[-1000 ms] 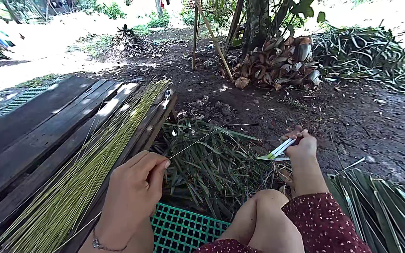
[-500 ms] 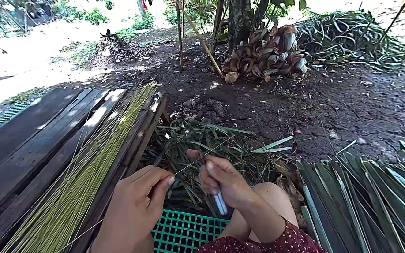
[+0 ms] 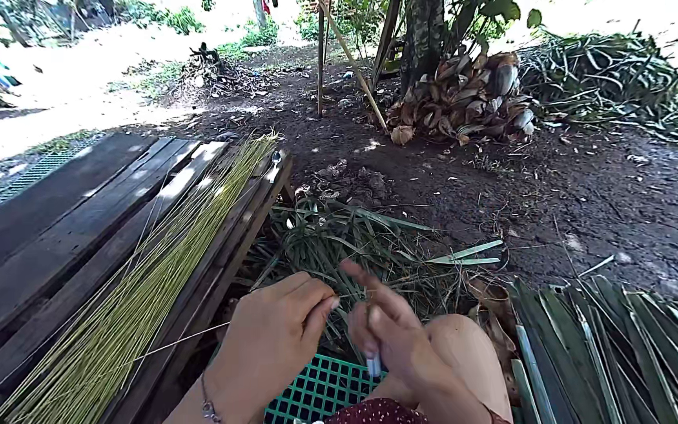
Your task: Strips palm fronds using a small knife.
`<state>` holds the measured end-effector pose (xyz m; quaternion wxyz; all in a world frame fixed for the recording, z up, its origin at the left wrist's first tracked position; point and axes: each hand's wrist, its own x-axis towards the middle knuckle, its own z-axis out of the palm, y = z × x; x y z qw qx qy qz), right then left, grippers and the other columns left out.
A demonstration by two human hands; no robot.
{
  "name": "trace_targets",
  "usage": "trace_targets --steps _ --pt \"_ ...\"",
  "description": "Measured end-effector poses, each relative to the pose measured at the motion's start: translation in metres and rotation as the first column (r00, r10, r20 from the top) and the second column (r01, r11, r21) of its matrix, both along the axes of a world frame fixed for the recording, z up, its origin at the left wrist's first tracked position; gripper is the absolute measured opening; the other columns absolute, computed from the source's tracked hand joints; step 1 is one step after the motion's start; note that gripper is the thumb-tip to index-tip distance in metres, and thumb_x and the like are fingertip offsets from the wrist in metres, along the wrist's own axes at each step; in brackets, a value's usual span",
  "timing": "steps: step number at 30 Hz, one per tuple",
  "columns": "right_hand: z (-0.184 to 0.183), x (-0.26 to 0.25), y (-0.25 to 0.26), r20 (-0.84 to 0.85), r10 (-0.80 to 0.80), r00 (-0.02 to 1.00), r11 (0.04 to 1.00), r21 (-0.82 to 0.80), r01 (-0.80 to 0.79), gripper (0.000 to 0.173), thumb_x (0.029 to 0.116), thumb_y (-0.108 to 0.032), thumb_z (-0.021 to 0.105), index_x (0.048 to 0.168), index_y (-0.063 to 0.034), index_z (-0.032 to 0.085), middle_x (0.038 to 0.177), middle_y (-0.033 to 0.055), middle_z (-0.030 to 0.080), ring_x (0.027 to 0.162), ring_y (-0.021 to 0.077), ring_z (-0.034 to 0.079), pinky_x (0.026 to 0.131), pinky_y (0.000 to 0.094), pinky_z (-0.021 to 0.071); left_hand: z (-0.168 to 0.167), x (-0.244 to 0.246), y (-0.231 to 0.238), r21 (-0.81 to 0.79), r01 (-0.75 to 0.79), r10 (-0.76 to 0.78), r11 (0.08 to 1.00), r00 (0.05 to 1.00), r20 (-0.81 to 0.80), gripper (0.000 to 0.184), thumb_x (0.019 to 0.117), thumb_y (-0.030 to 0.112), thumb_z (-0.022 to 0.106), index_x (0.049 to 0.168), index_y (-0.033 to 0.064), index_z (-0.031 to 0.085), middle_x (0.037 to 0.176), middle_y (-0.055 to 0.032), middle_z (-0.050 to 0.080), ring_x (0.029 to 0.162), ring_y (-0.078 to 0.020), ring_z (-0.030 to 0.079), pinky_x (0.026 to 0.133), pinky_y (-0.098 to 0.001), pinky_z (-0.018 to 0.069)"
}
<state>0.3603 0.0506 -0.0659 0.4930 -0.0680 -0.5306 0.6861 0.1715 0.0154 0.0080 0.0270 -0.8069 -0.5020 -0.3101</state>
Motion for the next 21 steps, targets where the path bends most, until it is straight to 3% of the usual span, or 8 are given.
trace_targets --steps 2,4,6,8,12,16,18,21 --pt "0.003 -0.021 -0.010 -0.086 -0.136 0.987 0.991 -0.016 0.135 0.036 0.1059 -0.036 0.052 0.126 -0.0100 0.066 0.072 -0.0171 0.058 0.063 -0.0074 0.052 0.060 0.0123 0.0450 -0.003 0.002 -0.001 0.002 0.038 -0.038 0.999 0.998 -0.048 0.031 0.1014 0.030 0.050 0.087 0.0122 0.072 0.077 -0.0027 0.067 0.064 -0.0155 0.066 0.052 -0.0318 0.0513" --pt "0.007 -0.020 -0.006 -0.143 -0.299 0.944 0.954 -0.074 0.291 0.029 0.1045 -0.042 0.052 0.105 -0.0193 0.071 0.071 -0.0157 0.061 0.064 -0.0058 0.057 0.062 0.0131 0.0485 -0.003 -0.007 -0.005 0.020 0.035 -0.033 0.999 0.996 -0.082 0.033 0.1042 0.029 0.048 0.093 0.0126 0.074 0.079 -0.0033 0.068 0.065 -0.0165 0.066 0.052 -0.0317 0.0515" --pt "0.010 0.003 0.007 -0.174 -0.446 0.878 0.895 -0.124 0.430 0.026 0.1023 -0.045 0.055 0.096 -0.0247 0.071 0.069 -0.0148 0.062 0.062 -0.0035 0.059 0.061 0.0153 0.0509 -0.005 -0.030 -0.011 0.054 -0.007 0.015 0.999 0.988 -0.152 0.036 0.1064 0.031 0.046 0.095 0.0121 0.074 0.082 -0.0052 0.070 0.071 -0.0198 0.069 0.057 -0.0353 0.0547" --pt "0.012 0.042 0.025 -0.176 -0.571 0.802 0.820 -0.067 0.569 0.026 0.1036 -0.046 0.052 0.096 -0.0278 0.069 0.069 -0.0162 0.063 0.061 -0.0030 0.059 0.060 0.0162 0.0511 -0.009 -0.065 -0.019 0.098 -0.061 0.085 0.993 0.960 -0.266 0.039 0.1076 0.032 0.043 0.095 0.0105 0.072 0.084 -0.0083 0.072 0.076 -0.0252 0.071 0.065 -0.0413 0.0565" --pt "0.019 0.126 0.045 -0.190 -0.780 0.596 0.604 0.020 0.797 0.042 0.1120 -0.031 0.026 0.094 -0.0240 0.063 0.063 -0.0156 0.060 0.057 0.0003 0.059 0.060 0.0204 0.0534 -0.027 -0.150 -0.036 0.137 -0.158 0.204 0.978 0.867 -0.455 0.039 0.1075 0.027 0.042 0.097 0.0069 0.074 0.092 -0.0139 0.075 0.088 -0.0349 0.074 0.075 -0.0513 0.0571" --pt "0.024 0.172 0.053 -0.247 -0.863 0.441 0.463 -0.033 0.886 0.052 0.1113 -0.023 0.008 0.094 -0.0163 0.056 0.055 -0.0111 0.053 0.049 0.0059 0.056 0.059 0.0249 0.0558 -0.042 -0.210 -0.042 0.066 -0.279 0.273 0.958 0.817 -0.507 0.033 0.1039 0.020 0.047 0.103 0.0035 0.075 0.102 -0.0203 0.073 0.091 -0.0439 0.072 0.069 -0.0601 0.0569" --pt "0.028 0.163 0.050 -0.182 -0.871 0.457 0.474 -0.063 0.878 0.049 0.1111 -0.025 0.007 0.110 -0.0167 0.056 0.058 -0.0130 0.055 0.051 0.0039 0.057 0.059 0.0229 0.0557 -0.037 -0.204 -0.036 0.079 -0.320 0.321 0.944 0.839 -0.440 0.034 0.1037 0.018 0.046 0.104 0.0012 0.075 0.101 -0.0229 0.072 0.087 -0.0457 0.072 0.063 -0.0626 0.0552" --pt "0.024 0.119 0.038 0.065 -0.746 0.662 0.659 -0.069 0.749 0.035 0.1099 -0.030 0.025 0.137 -0.0204 0.045 0.066 -0.0176 0.062 0.057 -0.0015 0.060 0.061 0.0185 0.0547 -0.022 -0.166 -0.014 0.135 -0.324 0.344 0.936 0.923 -0.170 0.037 0.1054 0.024 0.047 0.105 0.0009 0.075 0.100 -0.0198 0.074 0.085 -0.0341 0.074 0.071 -0.0518 0.0570"
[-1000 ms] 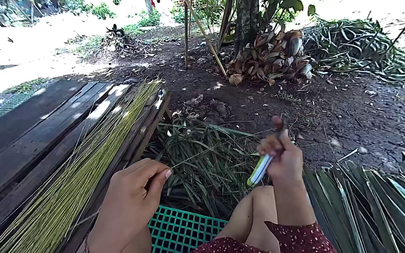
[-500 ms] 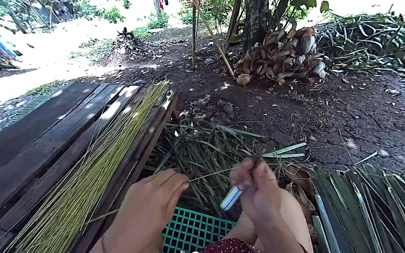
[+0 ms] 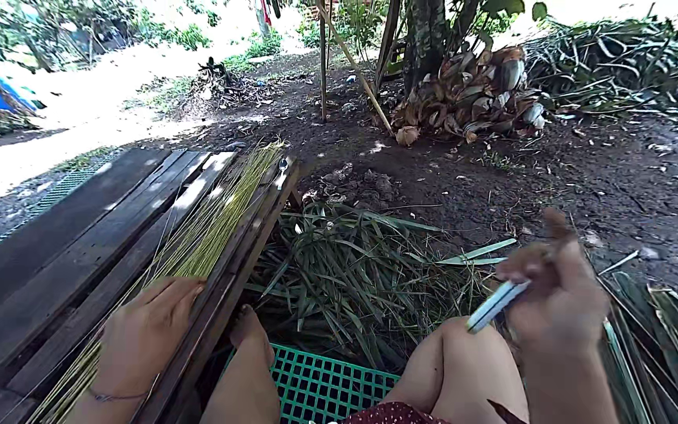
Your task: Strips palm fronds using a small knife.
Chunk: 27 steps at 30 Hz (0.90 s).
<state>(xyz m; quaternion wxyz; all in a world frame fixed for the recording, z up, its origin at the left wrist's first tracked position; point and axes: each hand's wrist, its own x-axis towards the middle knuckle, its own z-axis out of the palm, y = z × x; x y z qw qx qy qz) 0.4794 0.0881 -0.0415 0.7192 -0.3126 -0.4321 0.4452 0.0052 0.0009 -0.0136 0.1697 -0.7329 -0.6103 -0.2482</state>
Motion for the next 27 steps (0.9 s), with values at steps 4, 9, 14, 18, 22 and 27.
trace_targets --steps 4,9,14,18,22,27 --pt "-0.011 -0.075 -0.030 0.032 0.550 0.834 0.820 -0.208 -0.533 0.045 0.1049 -0.019 0.036 0.147 -0.0040 0.044 0.067 -0.0146 0.054 0.057 -0.0026 0.053 0.057 0.0161 0.0492 0.020 0.078 0.026 0.063 0.130 -0.142 0.990 0.797 0.587 0.020 0.0969 0.016 0.065 0.106 -0.0013 0.071 0.091 0.0005 0.074 0.079 0.0011 0.070 0.076 -0.0168 0.0592" --pt "-0.012 -0.127 -0.054 -0.200 0.776 0.599 0.584 -0.132 -0.801 0.048 0.1050 -0.016 0.038 0.150 -0.0011 0.040 0.069 -0.0144 0.055 0.058 -0.0025 0.051 0.057 0.0157 0.0461 0.036 0.139 0.030 0.120 0.364 -0.295 0.924 0.473 0.830 0.012 0.0915 0.007 0.071 0.102 0.0122 0.069 0.090 0.0069 0.076 0.080 -0.0071 0.074 0.075 -0.0231 0.0633" --pt "0.000 -0.144 -0.059 -0.308 0.757 0.576 0.612 0.028 -0.790 0.046 0.1067 -0.020 0.042 0.149 -0.0024 0.038 0.069 -0.0142 0.055 0.059 -0.0032 0.052 0.059 0.0149 0.0468 0.030 0.165 0.020 0.134 0.470 -0.342 0.873 0.391 0.855 0.006 0.0900 0.011 0.075 0.096 0.0145 0.075 0.095 0.0062 0.077 0.082 -0.0056 0.073 0.075 -0.0216 0.0624" --pt "0.001 -0.147 -0.062 -0.331 0.726 0.603 0.652 0.051 -0.756 0.035 0.1077 -0.021 0.046 0.137 -0.0042 0.053 0.070 -0.0134 0.055 0.058 -0.0039 0.051 0.057 0.0135 0.0449 0.021 0.173 0.014 0.154 0.494 -0.383 0.856 0.405 0.830 0.008 0.0900 0.013 0.076 0.097 0.0118 0.073 0.098 0.0063 0.076 0.090 -0.0042 0.073 0.079 -0.0193 0.0615" --pt "-0.002 -0.140 -0.057 -0.356 0.661 0.661 0.717 0.041 -0.695 0.038 0.1079 -0.019 0.045 0.140 -0.0016 0.053 0.066 -0.0136 0.054 0.056 -0.0045 0.050 0.055 0.0128 0.0439 0.020 0.172 0.007 0.186 0.475 -0.405 0.860 0.415 0.815 0.009 0.0904 0.013 0.076 0.098 0.0126 0.070 0.098 0.0065 0.075 0.086 -0.0033 0.072 0.077 -0.0181 0.0614" --pt "0.004 -0.131 -0.058 -0.252 0.791 0.558 0.584 0.038 -0.811 0.037 0.1071 -0.021 0.047 0.138 -0.0013 0.055 0.069 -0.0155 0.052 0.058 -0.0064 0.047 0.055 0.0113 0.0409 0.018 0.173 0.004 0.204 0.491 -0.455 0.847 0.471 0.755 0.004 0.0908 0.010 0.074 0.094 0.0111 0.072 0.099 0.0043 0.074 0.092 -0.0034 0.072 0.080 -0.0175 0.0604"
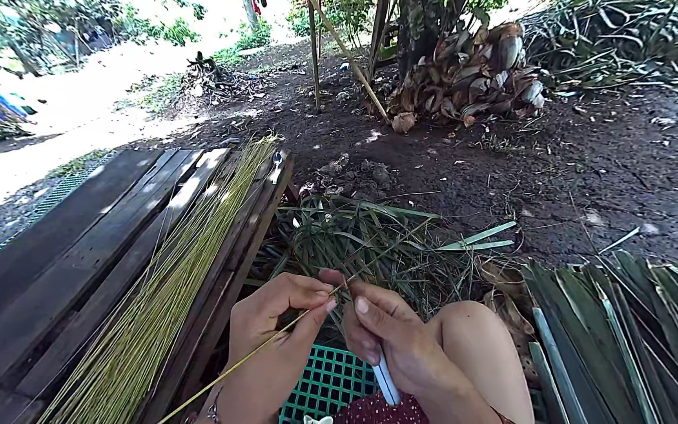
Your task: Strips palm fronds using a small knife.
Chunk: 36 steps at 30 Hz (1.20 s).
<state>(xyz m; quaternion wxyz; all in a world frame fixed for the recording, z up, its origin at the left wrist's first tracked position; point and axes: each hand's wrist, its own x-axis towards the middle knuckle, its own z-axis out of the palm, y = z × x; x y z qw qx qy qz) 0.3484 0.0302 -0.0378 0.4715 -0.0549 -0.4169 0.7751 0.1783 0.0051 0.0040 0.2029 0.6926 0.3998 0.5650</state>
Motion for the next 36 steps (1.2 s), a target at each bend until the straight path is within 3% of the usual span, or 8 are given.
trace_targets --steps 6,11,19,22,25,28,33,36 --pt "-0.002 0.007 0.017 0.112 -0.231 0.966 0.973 0.015 0.231 0.034 0.1067 -0.014 0.042 0.131 -0.0003 0.061 0.063 -0.0154 0.050 0.053 -0.0072 0.044 0.051 0.0107 0.0384 0.003 -0.002 -0.004 0.042 -0.024 0.025 0.999 0.999 -0.027 0.004 0.0932 0.017 0.074 0.092 0.0146 0.071 0.098 0.0068 0.074 0.090 -0.0020 0.071 0.079 -0.0166 0.0600" --pt "-0.015 0.025 0.072 0.208 -0.503 0.839 0.800 -0.254 0.543 0.042 0.1118 -0.015 0.025 0.133 -0.0040 0.059 0.053 -0.0074 0.046 0.043 0.0010 0.046 0.046 0.0161 0.0454 -0.001 -0.010 -0.001 0.078 -0.052 0.060 0.996 0.993 -0.098 0.005 0.0932 0.016 0.073 0.089 0.0134 0.070 0.097 0.0060 0.074 0.091 -0.0015 0.071 0.080 -0.0157 0.0591" --pt "-0.002 0.009 0.027 0.020 0.192 0.981 0.971 -0.152 -0.186 0.037 0.1059 -0.019 0.044 0.138 -0.0046 0.055 0.061 -0.0156 0.049 0.050 -0.0052 0.046 0.050 0.0126 0.0409 -0.006 -0.013 0.005 0.116 -0.045 0.064 0.992 0.985 -0.159 0.007 0.0938 0.014 0.071 0.088 0.0109 0.068 0.098 0.0044 0.073 0.094 0.0005 0.069 0.082 -0.0136 0.0566" --pt "-0.005 0.015 0.052 0.082 -0.082 0.993 0.976 -0.196 0.097 0.037 0.1071 -0.018 0.036 0.129 -0.0067 0.063 0.056 -0.0132 0.049 0.046 -0.0037 0.045 0.049 0.0139 0.0410 -0.003 -0.017 0.001 0.143 -0.044 0.069 0.989 0.983 -0.171 0.010 0.0959 0.017 0.070 0.088 0.0128 0.065 0.098 0.0056 0.073 0.093 0.0002 0.069 0.080 -0.0134 0.0566" --pt "-0.017 0.027 0.102 0.178 -0.397 0.901 0.809 -0.395 0.435 0.044 0.1133 -0.025 0.023 0.128 -0.0076 0.060 0.051 -0.0088 0.040 0.040 0.0013 0.041 0.044 0.0165 0.0411 -0.003 -0.019 -0.001 0.183 -0.053 0.094 0.982 0.970 -0.224 0.011 0.0959 0.015 0.068 0.087 0.0109 0.062 0.097 0.0036 0.072 0.093 0.0002 0.069 0.081 -0.0127 0.0560" --pt "-0.021 0.021 0.113 0.200 -0.412 0.889 0.720 -0.526 0.452 0.043 0.1136 -0.032 0.024 0.128 -0.0098 0.058 0.052 -0.0074 0.038 0.039 0.0036 0.040 0.043 0.0177 0.0412 -0.007 -0.020 0.004 0.236 -0.056 0.123 0.970 0.952 -0.281 0.012 0.0952 0.011 0.066 0.085 0.0080 0.061 0.094 0.0000 0.072 0.094 -0.0008 0.068 0.082 -0.0122 0.0545" --pt "-0.024 0.015 0.089 0.080 -0.276 0.958 0.792 -0.546 0.274 0.043 0.1136 -0.028 0.022 0.131 -0.0073 0.057 0.053 -0.0067 0.041 0.041 0.0032 0.044 0.044 0.0172 0.0439 -0.005 -0.025 0.001 0.250 -0.055 0.130 0.967 0.947 -0.295 0.015 0.0968 0.013 0.066 0.085 0.0076 0.059 0.095 0.0000 0.072 0.095 -0.0007 0.068 0.082 -0.0123 0.0548" --pt "-0.030 0.025 0.106 0.151 -0.408 0.900 0.748 -0.511 0.424 0.043 0.1136 -0.029 0.024 0.127 -0.0079 0.059 0.052 -0.0079 0.041 0.040 0.0024 0.042 0.043 0.0165 0.0417 -0.007 -0.023 -0.002 0.218 -0.039 0.112 0.975 0.937 -0.331 0.015 0.0971 0.013 0.065 0.084 0.0076 0.060 0.093 -0.0008 0.072 0.093 -0.0013 0.068 0.082 -0.0125 0.0547"
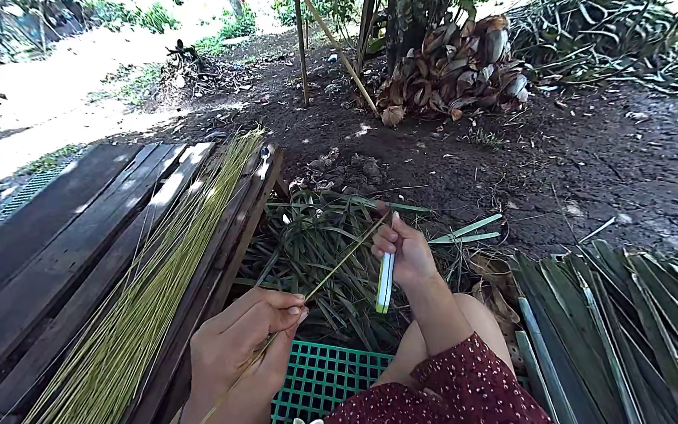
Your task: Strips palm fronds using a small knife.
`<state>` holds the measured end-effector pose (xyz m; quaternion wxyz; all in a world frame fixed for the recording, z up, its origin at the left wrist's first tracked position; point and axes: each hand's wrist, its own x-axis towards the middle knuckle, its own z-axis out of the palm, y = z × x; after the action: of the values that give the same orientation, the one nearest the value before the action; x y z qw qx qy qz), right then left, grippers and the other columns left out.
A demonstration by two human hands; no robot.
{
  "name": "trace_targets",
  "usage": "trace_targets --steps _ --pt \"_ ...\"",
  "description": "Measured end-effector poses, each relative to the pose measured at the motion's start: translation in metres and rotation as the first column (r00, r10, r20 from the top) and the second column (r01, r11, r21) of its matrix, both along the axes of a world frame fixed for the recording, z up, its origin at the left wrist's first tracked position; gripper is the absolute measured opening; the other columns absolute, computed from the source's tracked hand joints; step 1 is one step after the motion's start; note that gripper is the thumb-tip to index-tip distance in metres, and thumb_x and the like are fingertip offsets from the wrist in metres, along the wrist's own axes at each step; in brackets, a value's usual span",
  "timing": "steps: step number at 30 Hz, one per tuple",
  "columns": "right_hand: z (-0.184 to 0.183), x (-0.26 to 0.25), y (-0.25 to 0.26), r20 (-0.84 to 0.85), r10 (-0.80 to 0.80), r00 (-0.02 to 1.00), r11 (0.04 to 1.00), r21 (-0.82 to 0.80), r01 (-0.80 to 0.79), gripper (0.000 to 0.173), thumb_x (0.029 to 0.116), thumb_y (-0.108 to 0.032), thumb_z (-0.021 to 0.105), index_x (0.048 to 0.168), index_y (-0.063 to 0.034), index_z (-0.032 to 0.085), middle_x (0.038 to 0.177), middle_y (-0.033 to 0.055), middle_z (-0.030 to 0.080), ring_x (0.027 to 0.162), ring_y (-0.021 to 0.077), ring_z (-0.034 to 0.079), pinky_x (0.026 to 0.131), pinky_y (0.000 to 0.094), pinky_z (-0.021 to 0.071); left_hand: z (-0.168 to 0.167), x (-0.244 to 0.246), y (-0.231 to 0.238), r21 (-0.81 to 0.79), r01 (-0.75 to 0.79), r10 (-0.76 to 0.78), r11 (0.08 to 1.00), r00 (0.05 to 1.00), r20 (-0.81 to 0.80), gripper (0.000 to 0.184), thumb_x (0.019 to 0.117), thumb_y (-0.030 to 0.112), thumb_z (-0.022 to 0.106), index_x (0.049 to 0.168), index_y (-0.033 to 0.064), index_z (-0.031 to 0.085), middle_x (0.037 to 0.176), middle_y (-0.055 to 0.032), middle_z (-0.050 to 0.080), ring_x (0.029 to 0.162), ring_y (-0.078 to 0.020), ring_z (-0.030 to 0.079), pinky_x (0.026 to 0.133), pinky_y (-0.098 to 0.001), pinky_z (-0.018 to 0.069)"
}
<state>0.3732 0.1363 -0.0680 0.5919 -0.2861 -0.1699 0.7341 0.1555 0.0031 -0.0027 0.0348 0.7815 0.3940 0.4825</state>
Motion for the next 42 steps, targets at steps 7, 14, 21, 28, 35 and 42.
trace_targets --steps 7,14,21,28,35,42 --pt "-0.032 -0.004 0.048 0.102 -0.272 0.957 0.936 -0.202 0.287 0.033 0.1132 -0.030 0.031 0.116 -0.0122 0.059 0.055 -0.0083 0.037 0.040 0.0034 0.038 0.042 0.0179 0.0388 0.006 0.017 -0.003 0.200 0.091 -0.063 0.976 0.988 -0.145 0.016 0.0990 0.005 0.059 0.083 0.0054 0.058 0.091 -0.0074 0.069 0.094 -0.0121 0.070 0.086 -0.0206 0.0574" --pt "-0.032 0.004 -0.023 -0.090 0.376 0.922 0.915 0.197 -0.353 0.040 0.1106 -0.025 0.024 0.133 -0.0060 0.052 0.057 -0.0093 0.049 0.047 0.0018 0.050 0.050 0.0177 0.0475 0.001 0.004 0.009 0.287 0.111 -0.047 0.952 0.974 -0.221 0.014 0.0994 0.003 0.058 0.086 0.0046 0.059 0.095 -0.0092 0.070 0.099 -0.0162 0.070 0.089 -0.0247 0.0577" --pt "0.013 -0.017 -0.081 0.030 0.698 0.715 0.557 0.605 -0.569 0.047 0.1049 -0.035 0.055 0.146 -0.0117 0.052 0.068 -0.0176 0.053 0.054 -0.0071 0.046 0.052 0.0115 0.0387 0.002 0.002 0.013 0.277 0.193 -0.109 0.941 0.950 -0.292 0.013 0.1009 0.004 0.057 0.088 0.0052 0.057 0.097 -0.0095 0.068 0.100 -0.0169 0.069 0.092 -0.0258 0.0561" --pt "0.018 0.008 -0.034 0.103 0.196 0.975 0.859 0.462 -0.221 0.034 0.1059 -0.028 0.047 0.129 -0.0105 0.065 0.053 -0.0137 0.049 0.046 -0.0034 0.046 0.050 0.0149 0.0421 0.004 0.001 0.007 0.303 0.204 -0.132 0.931 0.961 -0.243 0.015 0.1002 0.003 0.058 0.086 0.0059 0.053 0.096 -0.0076 0.067 0.099 -0.0149 0.069 0.091 -0.0250 0.0575" --pt "0.020 0.042 0.008 -0.055 -0.066 0.996 0.973 0.219 0.077 0.045 0.1127 -0.037 0.024 0.128 -0.0153 0.061 0.050 -0.0101 0.041 0.039 0.0009 0.041 0.041 0.0164 0.0414 0.011 -0.008 -0.001 0.283 0.212 -0.143 0.935 0.958 -0.248 0.016 0.0999 0.002 0.058 0.086 0.0050 0.052 0.098 -0.0084 0.065 0.101 -0.0153 0.068 0.092 -0.0260 0.0571" --pt "0.030 0.007 -0.067 0.085 0.685 0.724 0.623 0.448 -0.642 0.042 0.1044 -0.028 0.052 0.142 -0.0087 0.053 0.060 -0.0188 0.048 0.048 -0.0071 0.044 0.047 0.0112 0.0387 0.010 -0.009 0.002 0.261 0.272 -0.166 0.926 0.915 -0.367 0.018 0.1002 0.001 0.058 0.084 0.0043 0.053 0.094 -0.0111 0.067 0.100 -0.0190 0.069 0.094 -0.0279 0.0554"
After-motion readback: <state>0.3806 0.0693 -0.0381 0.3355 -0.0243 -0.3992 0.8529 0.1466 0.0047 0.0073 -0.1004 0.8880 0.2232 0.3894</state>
